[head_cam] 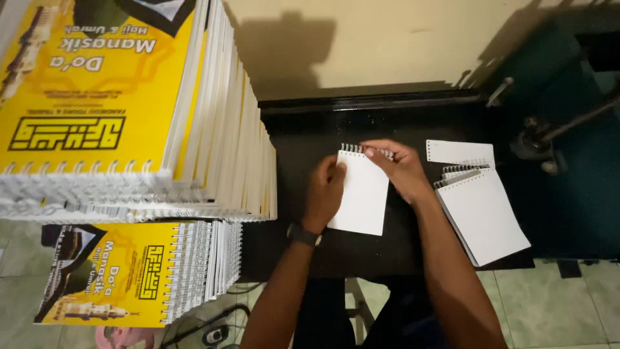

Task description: The person assembles spiral-bound notebooks by inserting a stack of white paper sheets into a yellow cover. They align the sheets, slide them into the cover, and then place the completed notebook onto a growing stack on the table.

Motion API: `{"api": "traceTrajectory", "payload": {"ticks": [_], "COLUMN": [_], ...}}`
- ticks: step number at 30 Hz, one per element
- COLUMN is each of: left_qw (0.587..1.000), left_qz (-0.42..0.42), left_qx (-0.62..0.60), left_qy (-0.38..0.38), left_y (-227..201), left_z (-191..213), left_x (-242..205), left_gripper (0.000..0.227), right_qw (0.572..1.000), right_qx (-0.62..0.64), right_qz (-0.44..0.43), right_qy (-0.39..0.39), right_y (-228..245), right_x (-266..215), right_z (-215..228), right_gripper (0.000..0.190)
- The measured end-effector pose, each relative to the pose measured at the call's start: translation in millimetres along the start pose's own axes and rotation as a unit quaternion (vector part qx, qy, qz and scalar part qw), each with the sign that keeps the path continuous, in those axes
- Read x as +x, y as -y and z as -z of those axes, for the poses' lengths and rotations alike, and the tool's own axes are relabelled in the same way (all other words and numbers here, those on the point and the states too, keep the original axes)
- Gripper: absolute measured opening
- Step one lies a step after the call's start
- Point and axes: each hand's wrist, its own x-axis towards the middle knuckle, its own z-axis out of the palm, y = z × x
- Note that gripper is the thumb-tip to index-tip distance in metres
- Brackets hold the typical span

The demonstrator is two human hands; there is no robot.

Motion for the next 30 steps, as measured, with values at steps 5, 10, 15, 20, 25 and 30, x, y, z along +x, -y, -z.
{"api": "traceTrajectory", "payload": {"ticks": [5,10,15,20,25,30], "left_qw": [0.999,0.999,1.000,0.999,1.000,1.000], "left_qz": [0.031,0.029,0.016,0.013,0.010,0.010], "left_qx": [0.019,-0.001,-0.003,-0.032,-0.026,0.003], "left_qy": [0.001,0.016,0.018,0.004,-0.008,-0.004], "left_y": [-35.4,-25.2,-25.0,-39.1,-29.3,-43.6], "left_z": [4.2,5.9,7.8,8.8,8.6,9.1], "left_x": [-24.1,-20.7,-20.3,-26.8,-27.4,-34.8], "left_gripper": [0.043,0.046,0.042,0.045,0.041,0.047], "right_qw": [0.997,0.998,0.996,0.993,0.994,0.996], "right_qx": [0.030,-0.002,0.004,0.070,0.030,0.052], "right_qz": [-0.065,-0.041,-0.058,-0.080,-0.075,-0.047], "right_qy": [0.026,0.055,0.061,0.052,0.079,0.057], "right_y": [-4.8,7.5,14.5,-16.3,-1.7,7.6], "right_x": [-7.8,-11.9,-16.7,-11.4,-18.1,-22.0], "right_z": [8.4,10.3,8.6,13.2,18.5,9.7], "right_gripper": [0.028,0.029,0.029,0.027,0.032,0.033]}}
